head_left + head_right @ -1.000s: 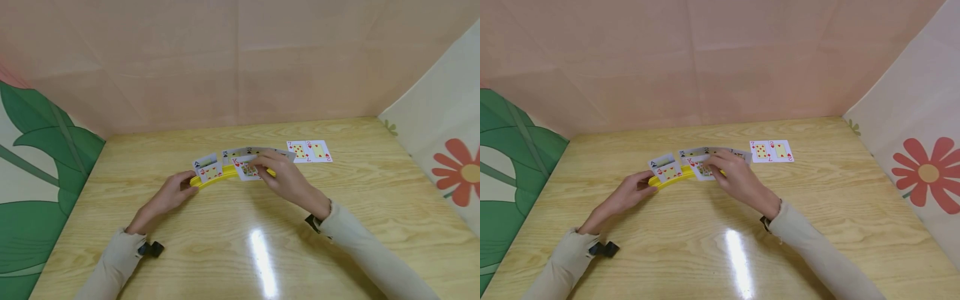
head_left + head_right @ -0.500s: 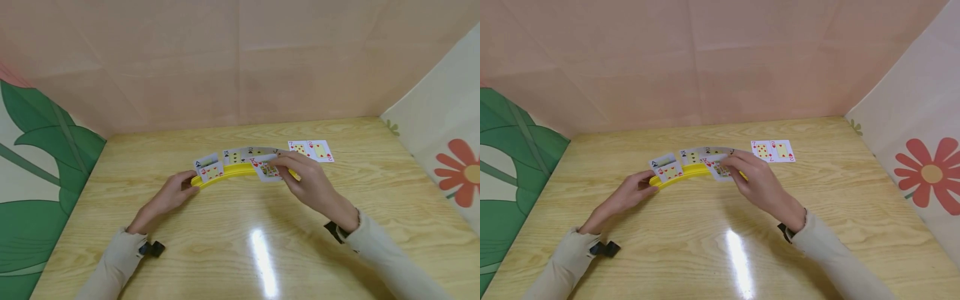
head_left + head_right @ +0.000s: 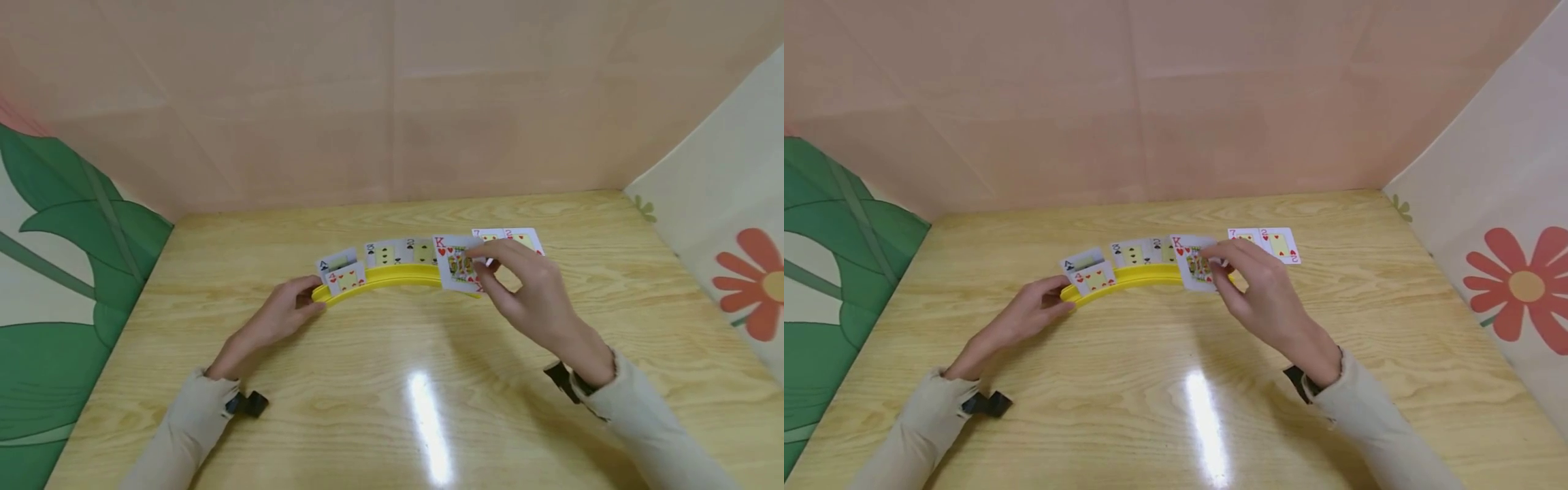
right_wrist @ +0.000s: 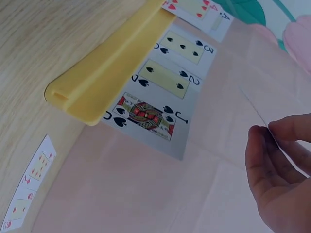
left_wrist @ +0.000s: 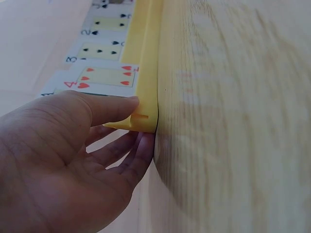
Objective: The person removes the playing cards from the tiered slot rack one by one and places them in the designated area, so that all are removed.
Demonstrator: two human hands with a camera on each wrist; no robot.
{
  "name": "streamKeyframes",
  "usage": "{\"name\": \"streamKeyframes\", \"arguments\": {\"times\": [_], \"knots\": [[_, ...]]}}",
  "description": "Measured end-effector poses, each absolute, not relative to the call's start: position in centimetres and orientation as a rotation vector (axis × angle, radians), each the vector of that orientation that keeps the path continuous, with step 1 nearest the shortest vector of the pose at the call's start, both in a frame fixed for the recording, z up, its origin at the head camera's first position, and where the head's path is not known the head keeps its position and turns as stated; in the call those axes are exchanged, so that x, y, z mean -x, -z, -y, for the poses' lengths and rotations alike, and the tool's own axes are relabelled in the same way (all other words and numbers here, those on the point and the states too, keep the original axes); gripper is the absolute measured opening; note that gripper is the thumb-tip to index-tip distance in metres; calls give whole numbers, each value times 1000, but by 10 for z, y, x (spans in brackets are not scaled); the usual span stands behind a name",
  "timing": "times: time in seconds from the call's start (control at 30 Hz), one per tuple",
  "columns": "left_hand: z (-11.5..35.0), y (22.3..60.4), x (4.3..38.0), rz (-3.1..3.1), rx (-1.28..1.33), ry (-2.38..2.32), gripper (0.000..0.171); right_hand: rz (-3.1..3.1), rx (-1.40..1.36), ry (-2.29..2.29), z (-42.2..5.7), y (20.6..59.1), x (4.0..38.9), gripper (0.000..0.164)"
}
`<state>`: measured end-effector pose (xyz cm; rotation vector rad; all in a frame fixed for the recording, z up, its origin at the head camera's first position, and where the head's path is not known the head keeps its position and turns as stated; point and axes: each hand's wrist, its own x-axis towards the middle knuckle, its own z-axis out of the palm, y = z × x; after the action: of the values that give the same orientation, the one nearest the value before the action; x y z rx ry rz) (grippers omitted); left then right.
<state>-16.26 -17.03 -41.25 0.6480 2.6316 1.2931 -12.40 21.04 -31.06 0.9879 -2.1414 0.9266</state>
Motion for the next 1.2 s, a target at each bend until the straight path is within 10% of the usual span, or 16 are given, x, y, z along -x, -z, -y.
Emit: {"name": "streamKeyframes", "arguments": {"times": [0.4, 1.2], "knots": [[169, 416, 161, -2609, -625, -1306, 36, 2152, -830, -1074, -230, 300, 126, 40], [170, 414, 158, -2616, -625, -1283, 37, 2142, -357, -1253, -293, 304, 163, 18]]}}
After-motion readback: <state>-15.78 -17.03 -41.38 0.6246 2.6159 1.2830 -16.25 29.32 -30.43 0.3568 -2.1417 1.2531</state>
